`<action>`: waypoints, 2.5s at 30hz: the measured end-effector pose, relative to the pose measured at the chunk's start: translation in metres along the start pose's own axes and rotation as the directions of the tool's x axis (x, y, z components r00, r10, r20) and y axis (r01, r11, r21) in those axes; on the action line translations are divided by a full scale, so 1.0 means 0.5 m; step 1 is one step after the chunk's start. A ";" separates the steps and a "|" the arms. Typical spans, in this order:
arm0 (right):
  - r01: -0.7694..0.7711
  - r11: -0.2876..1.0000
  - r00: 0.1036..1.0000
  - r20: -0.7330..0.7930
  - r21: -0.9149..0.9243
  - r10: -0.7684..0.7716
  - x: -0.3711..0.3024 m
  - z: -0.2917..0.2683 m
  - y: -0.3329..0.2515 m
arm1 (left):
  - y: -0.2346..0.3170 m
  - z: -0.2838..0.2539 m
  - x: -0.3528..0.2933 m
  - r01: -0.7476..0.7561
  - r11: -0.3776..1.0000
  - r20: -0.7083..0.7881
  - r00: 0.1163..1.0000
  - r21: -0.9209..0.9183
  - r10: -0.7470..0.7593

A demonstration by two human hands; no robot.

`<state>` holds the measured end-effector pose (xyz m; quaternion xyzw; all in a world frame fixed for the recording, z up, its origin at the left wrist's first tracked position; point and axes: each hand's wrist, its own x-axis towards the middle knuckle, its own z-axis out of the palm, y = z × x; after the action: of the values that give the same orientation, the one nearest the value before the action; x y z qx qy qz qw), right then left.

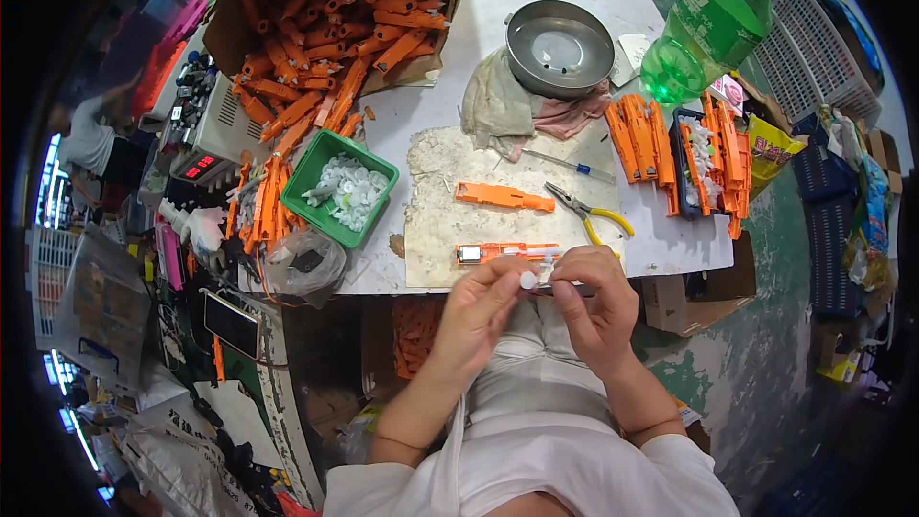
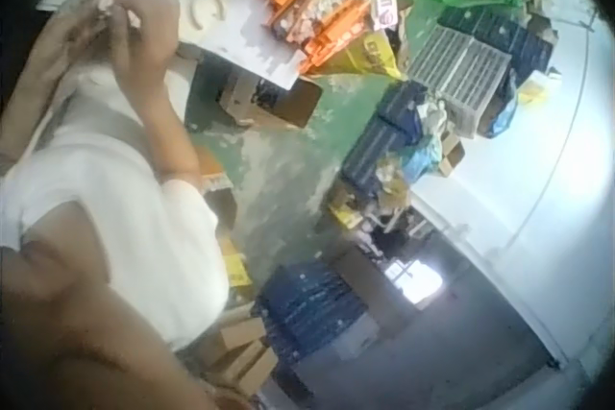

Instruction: The person assembles orange plastic components at a cluttered workbench. They use a screwdriver to manipulate internal parts and pliers to cut or adjust small white pieces, then insert these into the orange housing. The person handles the items one at a time, repeating the process for multiple units.

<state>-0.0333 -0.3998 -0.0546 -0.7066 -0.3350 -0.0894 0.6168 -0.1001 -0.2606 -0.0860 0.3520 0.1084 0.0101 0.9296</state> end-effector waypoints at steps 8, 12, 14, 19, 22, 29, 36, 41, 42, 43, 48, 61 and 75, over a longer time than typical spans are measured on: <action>0.044 0.994 0.999 0.009 -0.098 -0.043 -0.011 0.001 0.016 | -0.014 0.024 -0.012 0.134 0.976 -0.024 0.990 -0.174 -0.140; 0.051 0.992 0.998 0.032 -0.113 -0.048 -0.009 0.001 0.018 | -0.014 0.018 -0.012 0.119 0.979 -0.028 0.992 -0.165 -0.126; 0.057 0.992 0.998 0.041 -0.112 -0.052 -0.006 0.002 0.017 | -0.013 0.018 -0.011 0.107 0.983 -0.044 0.992 -0.148 -0.114; 0.051 0.993 0.998 0.028 -0.104 -0.049 -0.006 0.007 0.018 | -0.013 0.021 -0.011 0.096 0.990 -0.058 0.993 -0.107 -0.103; 0.069 0.990 0.997 0.053 -0.126 -0.063 -0.001 0.008 0.015 | -0.012 0.022 -0.012 0.093 0.988 -0.060 0.993 -0.126 -0.101; -0.389 0.873 0.917 0.213 0.295 0.337 -0.012 -0.004 0.029 | -0.010 0.022 -0.017 0.129 0.989 -0.010 0.991 -0.074 -0.130; -0.776 0.396 0.627 0.535 0.490 0.567 0.007 -0.018 0.033 | -0.033 0.001 -0.031 0.186 0.970 -0.005 0.982 -0.157 -0.189; -0.798 0.272 0.592 0.615 0.538 0.521 0.002 -0.012 0.055 | -0.036 0.002 -0.036 0.179 0.963 -0.018 0.982 -0.202 -0.187; -0.804 0.270 0.585 0.625 0.530 0.517 0.002 -0.012 0.058 | -0.036 0.003 -0.039 0.177 0.963 -0.028 0.982 -0.201 -0.186; -0.810 0.268 0.578 0.636 0.521 0.512 0.003 -0.012 0.061 | -0.035 0.003 -0.040 0.173 0.964 -0.038 0.982 -0.200 -0.184; -0.604 0.667 0.797 0.338 0.436 0.501 -0.007 0.009 0.044 | -0.039 -0.001 -0.036 0.112 0.969 -0.109 0.984 -0.223 -0.138; -0.018 0.986 0.968 0.243 -0.164 0.058 0.027 0.055 0.063 | -0.034 -0.041 -0.031 -0.194 0.907 -0.203 0.937 0.373 0.284; -0.053 0.954 0.847 0.493 -0.294 0.199 0.057 0.073 0.122 | -0.028 -0.122 -0.031 -0.103 -0.519 0.352 0.842 0.848 0.408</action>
<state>0.0135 -0.3562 -0.0969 -0.8022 -0.4255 0.0998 0.4068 -0.1289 -0.2329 -0.1365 0.9692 0.0526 0.1938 0.1428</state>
